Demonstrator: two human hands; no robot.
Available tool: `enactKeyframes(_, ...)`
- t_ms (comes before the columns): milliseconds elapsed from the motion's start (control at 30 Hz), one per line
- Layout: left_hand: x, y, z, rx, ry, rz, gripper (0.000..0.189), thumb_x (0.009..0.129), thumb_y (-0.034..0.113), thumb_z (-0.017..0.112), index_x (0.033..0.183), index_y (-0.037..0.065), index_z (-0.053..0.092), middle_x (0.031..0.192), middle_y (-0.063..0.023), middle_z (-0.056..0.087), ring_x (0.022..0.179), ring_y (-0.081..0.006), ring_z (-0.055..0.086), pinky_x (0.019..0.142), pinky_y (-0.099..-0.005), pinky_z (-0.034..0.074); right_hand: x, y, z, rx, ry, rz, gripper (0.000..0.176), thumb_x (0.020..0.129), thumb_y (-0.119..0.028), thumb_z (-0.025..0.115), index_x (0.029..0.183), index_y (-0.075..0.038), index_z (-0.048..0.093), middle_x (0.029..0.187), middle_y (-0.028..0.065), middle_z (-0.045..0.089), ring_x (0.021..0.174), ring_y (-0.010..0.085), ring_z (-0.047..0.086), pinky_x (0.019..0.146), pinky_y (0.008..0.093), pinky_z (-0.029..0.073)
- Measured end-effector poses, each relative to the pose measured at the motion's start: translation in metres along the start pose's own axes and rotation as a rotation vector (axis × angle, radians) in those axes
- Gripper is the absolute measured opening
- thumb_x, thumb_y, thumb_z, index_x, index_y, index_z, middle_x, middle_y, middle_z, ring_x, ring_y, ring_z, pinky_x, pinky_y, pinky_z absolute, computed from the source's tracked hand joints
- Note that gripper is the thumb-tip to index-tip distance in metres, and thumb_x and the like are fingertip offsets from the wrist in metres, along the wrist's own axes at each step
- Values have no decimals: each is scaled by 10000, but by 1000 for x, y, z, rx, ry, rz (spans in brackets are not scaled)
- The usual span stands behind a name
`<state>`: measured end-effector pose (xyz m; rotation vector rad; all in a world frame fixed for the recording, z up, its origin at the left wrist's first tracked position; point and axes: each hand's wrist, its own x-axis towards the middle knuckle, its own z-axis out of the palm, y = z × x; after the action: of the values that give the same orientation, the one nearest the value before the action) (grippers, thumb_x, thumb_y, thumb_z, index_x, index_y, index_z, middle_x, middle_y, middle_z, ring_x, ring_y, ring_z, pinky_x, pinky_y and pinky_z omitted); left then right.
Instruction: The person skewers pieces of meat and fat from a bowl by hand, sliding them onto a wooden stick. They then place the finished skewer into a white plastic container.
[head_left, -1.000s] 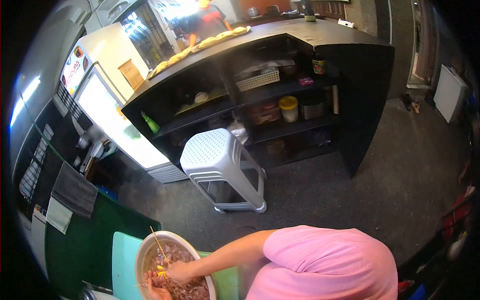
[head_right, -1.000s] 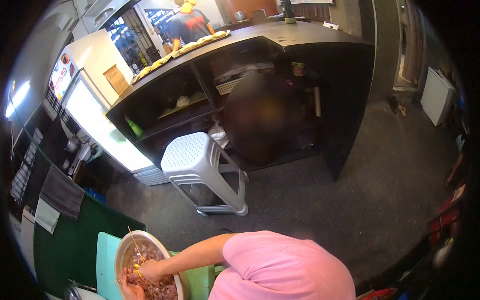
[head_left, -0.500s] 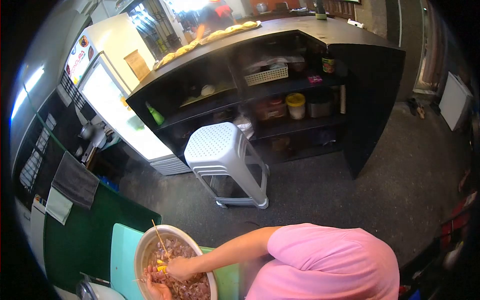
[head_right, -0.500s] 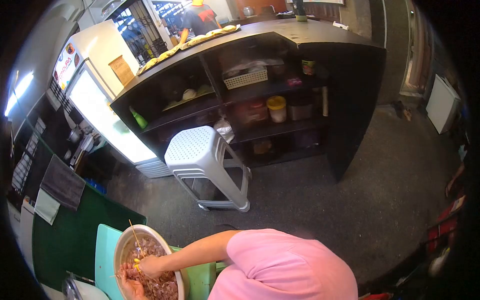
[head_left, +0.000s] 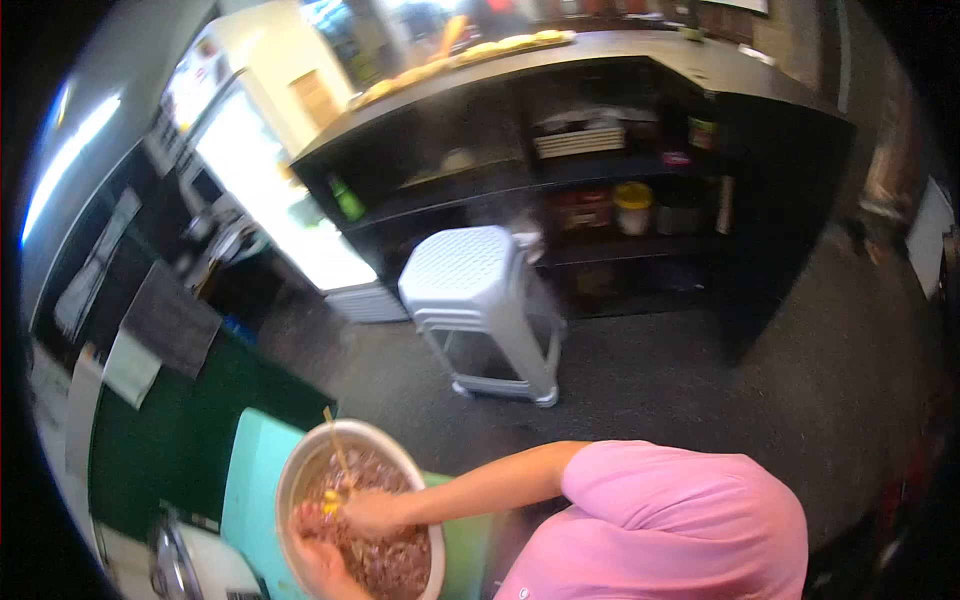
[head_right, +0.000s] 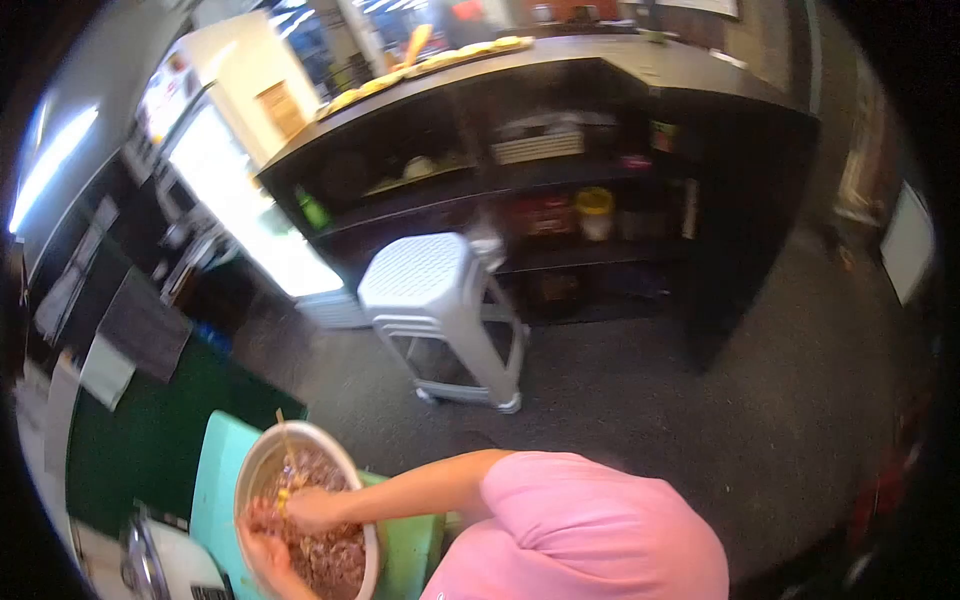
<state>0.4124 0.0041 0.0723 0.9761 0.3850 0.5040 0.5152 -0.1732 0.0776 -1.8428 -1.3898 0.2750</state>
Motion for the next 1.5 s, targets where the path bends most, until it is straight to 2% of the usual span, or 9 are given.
enactKeyframes(133,-10,-3,12,79,69,85,360,943,342,484,1149,53,547,1175,-123,567,1102,-267,522,931,-425,426,-1,-7,-7,58,-16,61,162,716,-119,568,658,20,627,663,236,612,603,360,624,557,453,493)
enactKeyframes(233,-14,0,22,-136,30,53,445,976,387,383,1207,23,494,1182,-134,572,1067,-255,541,910,-456,466,2,-10,-18,-1,-132,35,180,814,-117,498,827,36,592,706,281,601,658,391,630,597,474,489)
enactKeyframes(267,-16,6,28,-131,34,47,473,975,413,367,1209,21,491,1161,-132,584,1028,-248,565,911,-441,468,2,-11,-14,36,16,67,197,851,-132,478,915,27,577,768,298,605,727,419,625,641,495,482)
enactKeyframes(300,-15,8,25,-165,36,60,485,971,433,362,1185,19,496,1146,-133,590,1017,-253,572,908,-433,471,4,-11,-15,62,0,62,204,881,-132,453,990,3,561,813,299,606,770,444,611,673,508,468)
enactKeyframes(500,-6,7,0,-301,194,107,524,944,507,379,1067,16,516,997,-114,602,961,-274,584,890,-412,487,12,0,-6,89,64,-41,167,891,-153,473,969,-29,553,768,293,594,765,469,586,682,542,443)
enactKeyframes(667,-10,11,10,-265,127,173,255,958,216,482,1114,23,542,1007,-101,600,943,-207,593,870,-367,512,11,3,-6,75,20,-69,168,896,-143,472,949,-10,559,772,296,589,777,466,579,698,529,439)
enactKeyframes(1000,-14,8,12,-144,124,206,274,947,215,511,1138,23,546,1059,-115,616,985,-210,610,846,-362,526,10,-5,-12,54,-20,-32,195,896,-138,477,994,-3,578,796,291,597,793,459,582,691,522,431)
enactKeyframes(1267,-12,-5,23,60,-19,-15,209,903,180,580,1024,10,589,976,-95,642,912,-196,634,799,-357,549,11,-5,-11,85,74,-53,192,910,-159,475,988,-12,572,827,286,606,811,454,588,695,512,440)
enactKeyframes(1500,-20,1,31,61,35,76,184,887,110,586,1015,-23,586,998,-121,645,915,-206,638,823,-357,545,11,-7,-11,104,57,12,206,909,-170,484,1024,-18,563,832,280,611,816,450,592,704,508,443)
